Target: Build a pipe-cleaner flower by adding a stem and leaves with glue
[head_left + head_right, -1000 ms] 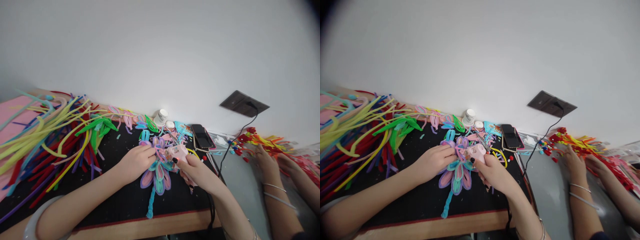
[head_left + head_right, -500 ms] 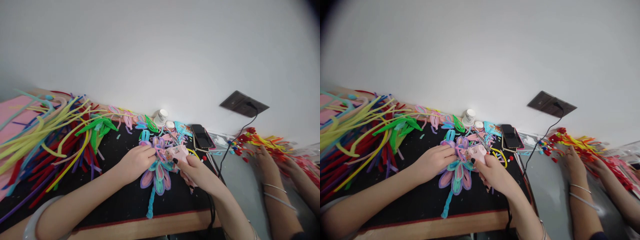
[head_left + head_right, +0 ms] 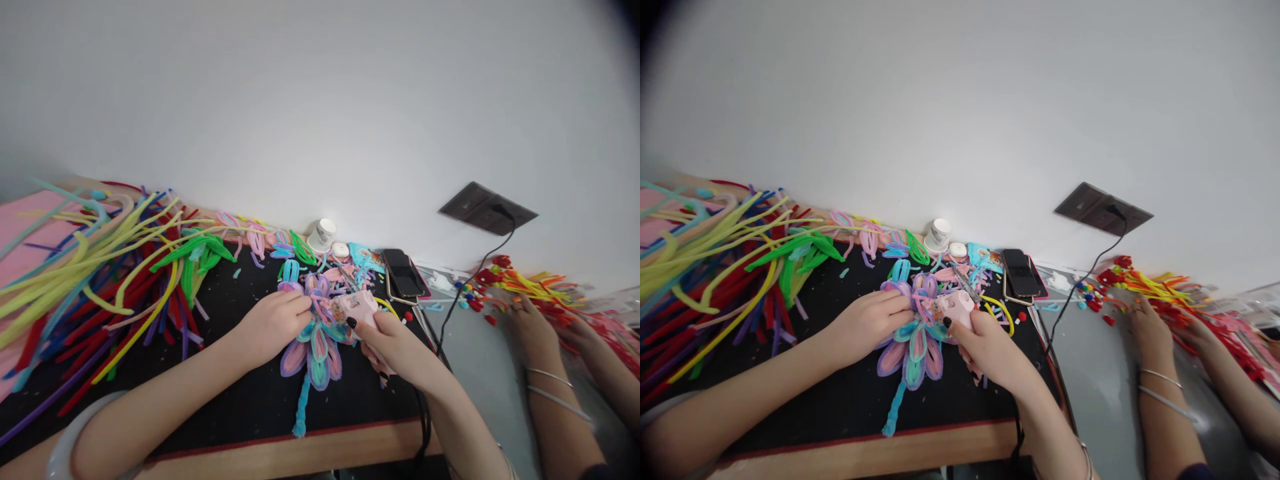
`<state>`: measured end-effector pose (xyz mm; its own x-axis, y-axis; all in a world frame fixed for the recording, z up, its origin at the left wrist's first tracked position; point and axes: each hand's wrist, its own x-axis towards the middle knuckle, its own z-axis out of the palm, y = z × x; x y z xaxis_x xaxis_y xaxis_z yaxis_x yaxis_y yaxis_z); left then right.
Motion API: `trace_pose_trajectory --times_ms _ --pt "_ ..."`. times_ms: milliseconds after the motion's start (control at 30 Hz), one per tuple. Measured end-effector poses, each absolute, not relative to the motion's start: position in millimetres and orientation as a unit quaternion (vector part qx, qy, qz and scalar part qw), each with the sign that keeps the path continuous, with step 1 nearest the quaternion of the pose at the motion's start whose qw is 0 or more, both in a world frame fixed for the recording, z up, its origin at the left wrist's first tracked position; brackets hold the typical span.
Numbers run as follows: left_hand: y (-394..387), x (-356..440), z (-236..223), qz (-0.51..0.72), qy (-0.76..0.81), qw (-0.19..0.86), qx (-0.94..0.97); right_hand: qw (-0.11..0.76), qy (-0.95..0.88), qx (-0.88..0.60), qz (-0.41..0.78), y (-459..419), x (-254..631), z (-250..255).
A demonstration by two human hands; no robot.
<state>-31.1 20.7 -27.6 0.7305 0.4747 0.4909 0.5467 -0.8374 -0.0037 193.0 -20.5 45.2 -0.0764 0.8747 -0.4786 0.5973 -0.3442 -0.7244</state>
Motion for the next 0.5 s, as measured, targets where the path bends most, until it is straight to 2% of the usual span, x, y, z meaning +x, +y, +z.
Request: trace_pose_trajectory --times_ms 500 --pt "21.6 -30.8 -32.0 -0.249 -0.276 0.075 -0.925 0.163 -0.539 -0.640 0.523 -21.7 196.0 43.8"
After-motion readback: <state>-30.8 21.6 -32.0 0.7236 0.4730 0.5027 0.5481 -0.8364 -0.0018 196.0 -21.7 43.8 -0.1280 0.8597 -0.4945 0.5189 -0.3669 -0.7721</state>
